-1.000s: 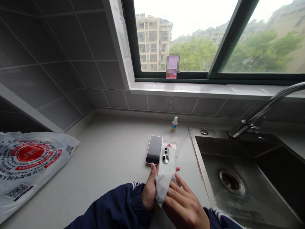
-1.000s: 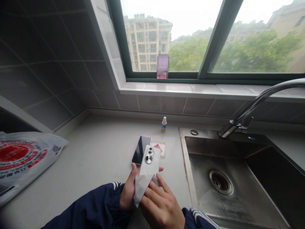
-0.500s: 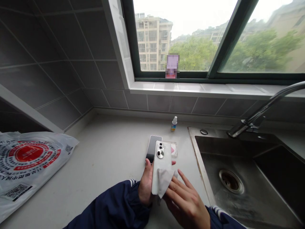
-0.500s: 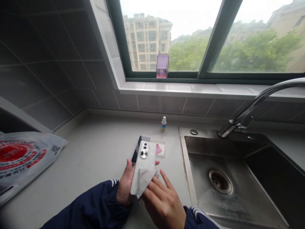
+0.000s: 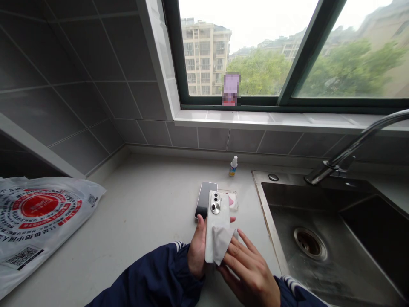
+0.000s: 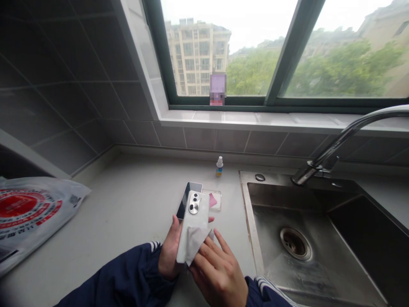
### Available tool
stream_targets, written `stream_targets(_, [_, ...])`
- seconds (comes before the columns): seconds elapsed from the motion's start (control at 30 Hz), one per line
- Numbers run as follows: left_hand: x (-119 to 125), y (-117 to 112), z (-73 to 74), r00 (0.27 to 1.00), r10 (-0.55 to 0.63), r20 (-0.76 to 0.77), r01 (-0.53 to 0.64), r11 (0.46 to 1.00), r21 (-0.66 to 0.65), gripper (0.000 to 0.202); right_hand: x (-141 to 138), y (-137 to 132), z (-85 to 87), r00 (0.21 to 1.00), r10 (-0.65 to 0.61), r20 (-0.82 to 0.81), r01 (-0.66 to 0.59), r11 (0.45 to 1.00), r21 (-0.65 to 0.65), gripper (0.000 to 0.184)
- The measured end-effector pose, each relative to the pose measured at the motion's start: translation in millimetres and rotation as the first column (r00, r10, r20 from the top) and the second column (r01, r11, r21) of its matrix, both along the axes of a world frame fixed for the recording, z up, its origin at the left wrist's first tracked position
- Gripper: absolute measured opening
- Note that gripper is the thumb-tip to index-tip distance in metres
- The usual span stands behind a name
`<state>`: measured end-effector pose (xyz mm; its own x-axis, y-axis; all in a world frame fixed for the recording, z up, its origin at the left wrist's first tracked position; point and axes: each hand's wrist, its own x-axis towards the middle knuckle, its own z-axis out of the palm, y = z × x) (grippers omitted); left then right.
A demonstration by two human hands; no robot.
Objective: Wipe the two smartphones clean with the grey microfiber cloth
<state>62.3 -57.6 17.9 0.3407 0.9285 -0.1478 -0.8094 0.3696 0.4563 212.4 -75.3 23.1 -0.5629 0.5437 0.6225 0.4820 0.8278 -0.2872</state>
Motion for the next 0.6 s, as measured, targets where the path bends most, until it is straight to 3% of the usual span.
stream_targets(0.3, [12, -8, -9.9, 0.998, -0.061, -0.016, 0.06, 0.995, -0.076, 0.085, -6, -4, -1.6, 0.999, 0.026, -0.039, -0.025, 1.0, 0.014, 0.016])
stream_targets(0.6, [11, -11, -5.2, 0.999, -0.046, -0.003, 0.045, 0.998, -0.052, 0.083, -3, -7, -5.9, 1.0, 0.019, -0.024, -0.018, 0.999, 0.026, 0.028])
